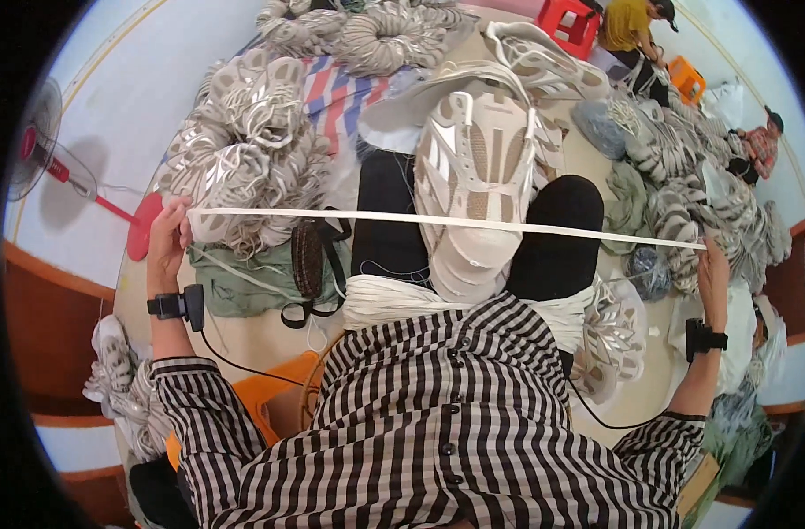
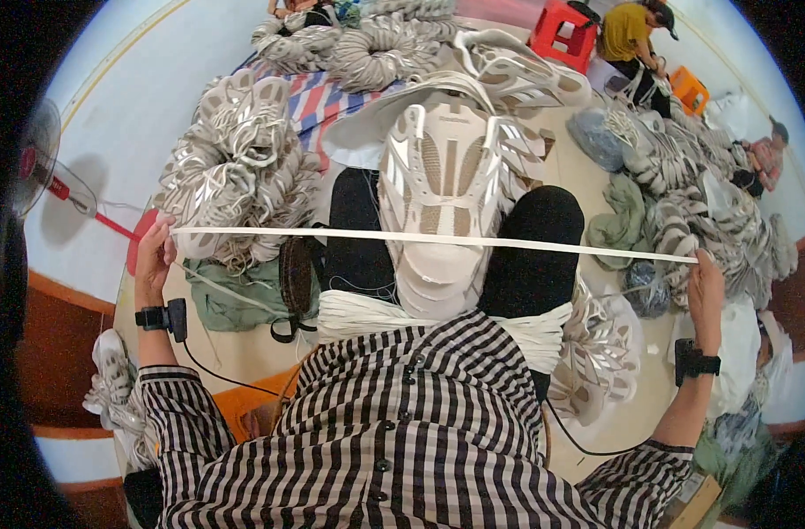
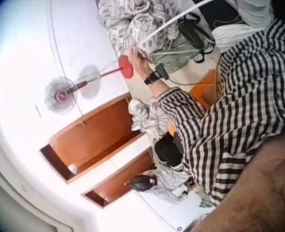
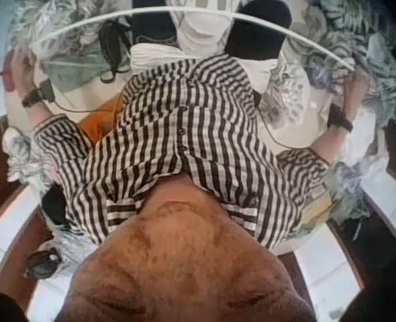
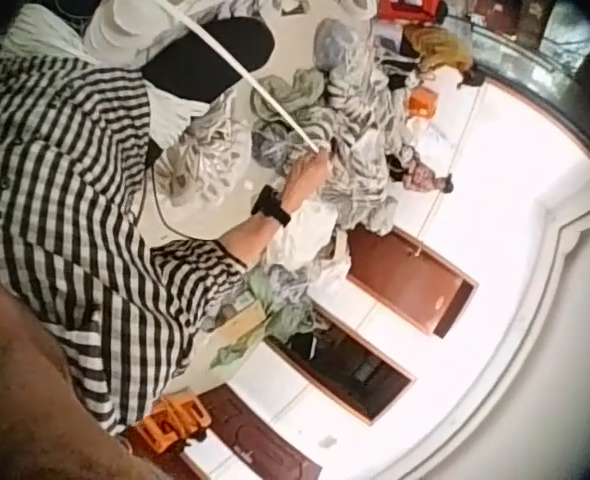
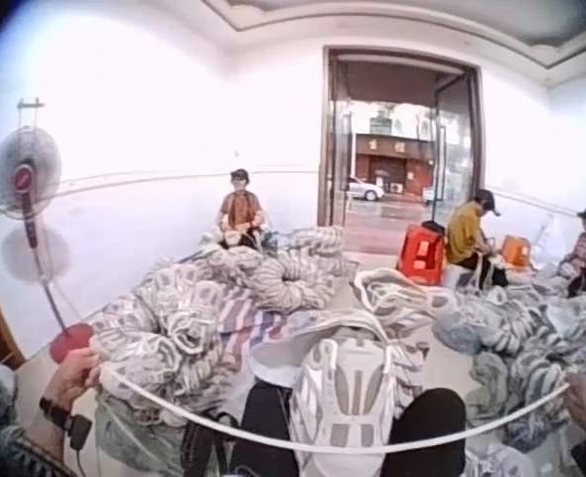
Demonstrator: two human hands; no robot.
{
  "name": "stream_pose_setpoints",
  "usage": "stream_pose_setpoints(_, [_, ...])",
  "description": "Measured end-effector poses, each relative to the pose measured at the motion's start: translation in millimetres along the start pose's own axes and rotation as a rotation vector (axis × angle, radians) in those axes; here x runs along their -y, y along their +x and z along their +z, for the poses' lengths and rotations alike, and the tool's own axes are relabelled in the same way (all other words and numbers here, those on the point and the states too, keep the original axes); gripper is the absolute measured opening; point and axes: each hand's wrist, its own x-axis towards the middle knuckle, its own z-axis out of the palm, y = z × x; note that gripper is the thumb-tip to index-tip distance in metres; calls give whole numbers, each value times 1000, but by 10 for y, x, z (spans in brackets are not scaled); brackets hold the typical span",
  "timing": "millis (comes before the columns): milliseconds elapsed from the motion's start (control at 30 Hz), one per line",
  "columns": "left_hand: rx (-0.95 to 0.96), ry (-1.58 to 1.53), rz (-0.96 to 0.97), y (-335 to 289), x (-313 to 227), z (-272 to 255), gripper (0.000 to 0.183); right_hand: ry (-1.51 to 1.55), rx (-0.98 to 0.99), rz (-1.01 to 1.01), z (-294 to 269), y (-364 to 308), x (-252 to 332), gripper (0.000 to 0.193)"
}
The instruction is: Lacing white athletic shoes in a shoe manufacturing environment.
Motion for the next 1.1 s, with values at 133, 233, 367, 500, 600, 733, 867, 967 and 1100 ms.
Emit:
stream_pose_setpoints(133, [-15,71,23,75,104,-116,26,44,46,155,62,-116,-286,21])
stream_pose_setpoints(233, [-66,76,45,111,130,-254,29,171,-3,82,59,-175,-497,20])
stream_pose_setpoints(367, [-170,81,36,182,239,-536,30,479,-4,405,63,-233,-704,19])
stream_pose_setpoints(500, [-241,87,26,197,421,-881,31,453,-35,496,80,-329,-925,19])
stream_pose_setpoints(600, [-278,76,28,162,537,-1053,30,281,-107,396,104,-412,-1112,22])
stream_pose_setpoints(733, [-399,91,-35,106,603,-1121,29,394,-195,492,145,-533,-1282,25])
stream_pose_setpoints(867, [-390,177,-4,131,588,-1153,27,498,-232,548,188,-643,-1395,26])
stream_pose_setpoints(967, [-523,291,25,168,586,-1281,23,362,-260,632,224,-713,-1481,27])
stream_pose_setpoints(1100, [-534,243,-37,212,713,-1595,14,396,-361,769,339,-733,-1476,24])
